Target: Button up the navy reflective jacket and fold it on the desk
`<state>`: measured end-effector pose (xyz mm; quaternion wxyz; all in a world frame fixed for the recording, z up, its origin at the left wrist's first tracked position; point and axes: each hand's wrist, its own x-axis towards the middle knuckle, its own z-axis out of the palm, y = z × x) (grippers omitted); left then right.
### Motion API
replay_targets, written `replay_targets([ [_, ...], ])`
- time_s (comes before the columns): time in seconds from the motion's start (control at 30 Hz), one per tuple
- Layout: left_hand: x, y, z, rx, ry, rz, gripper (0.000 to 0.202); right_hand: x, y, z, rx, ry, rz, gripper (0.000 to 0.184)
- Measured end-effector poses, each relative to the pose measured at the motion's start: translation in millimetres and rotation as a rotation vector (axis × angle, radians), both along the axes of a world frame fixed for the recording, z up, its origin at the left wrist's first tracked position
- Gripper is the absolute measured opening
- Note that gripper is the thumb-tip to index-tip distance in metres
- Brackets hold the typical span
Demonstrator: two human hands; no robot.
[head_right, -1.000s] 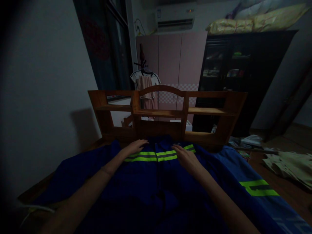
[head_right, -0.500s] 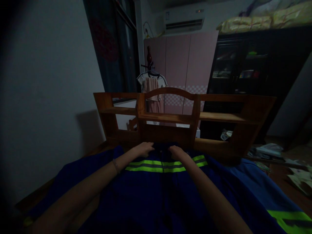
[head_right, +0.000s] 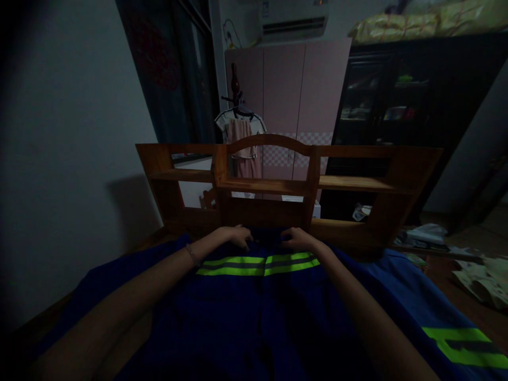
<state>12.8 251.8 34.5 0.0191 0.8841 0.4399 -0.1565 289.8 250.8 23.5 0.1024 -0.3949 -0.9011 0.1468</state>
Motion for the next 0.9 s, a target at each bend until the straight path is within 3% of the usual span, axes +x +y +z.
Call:
replay_targets([
  [0.07, -8.1, 7.2, 27.7, 0.075, -0.046, -0.024, 0.032, 5.7, 3.2, 14.7, 0.064, 0.047, -0.021, 0.009],
  [0.17, -15.1, 16.3, 62.6, 0.296, -0.127, -0.014, 0.035, -0.4, 10.9, 35.6, 0.231, 0.128, -0.168, 0.013],
  [0.23, -13.8, 17.7, 68.4, 0.505, -0.173, 0.007, 0.039, -14.8, 13.9, 41.4, 0.351, 0.182, -0.286, 0.021],
  [0.27, -11.6, 16.5, 64.5, 0.592, -0.188, 0.014, 0.040, -24.1, 13.8, 39.7, 0.395, 0.198, -0.324, 0.027],
  [0.33, -6.1, 10.3, 45.4, 0.712, -0.208, 0.009, 0.043, -43.3, 9.9, 26.1, 0.428, 0.191, -0.341, 0.043],
  [0.43, -0.3, -8.8, 7.4, 0.814, -0.257, 0.005, 0.055, -63.7, -5.7, -10.6, 0.376, 0.101, -0.281, 0.078],
  [0.5, 2.2, -28.5, -12.1, 0.887, -0.331, 0.082, 0.053, -69.2, -21.7, -33.3, 0.365, 0.047, -0.274, 0.091],
  [0.57, 6.1, -52.9, -26.2, 0.935, -0.433, 0.230, 0.048, -71.2, -39.6, -47.9, 0.453, 0.032, -0.317, 0.095],
  [0.63, 11.9, -78.8, -40.7, 0.937, -0.515, 0.336, 0.049, -72.5, -55.9, -56.5, 0.584, 0.049, -0.370, 0.092],
  [0.7, 16.6, -99.9, -60.4, 0.862, -0.522, 0.335, 0.052, -73.8, -67.6, -64.6, 0.642, 0.064, -0.373, 0.081],
  [0.8, 13.3, -111.0, -94.9, 0.656, -0.443, 0.310, 0.054, -74.8, -73.5, -82.3, 0.538, 0.022, -0.334, 0.062],
  [0.9, 0.2, -102.0, -118.2, 0.451, -0.374, 0.342, 0.057, -73.1, -72.3, -96.1, 0.355, -0.007, -0.344, 0.050],
])
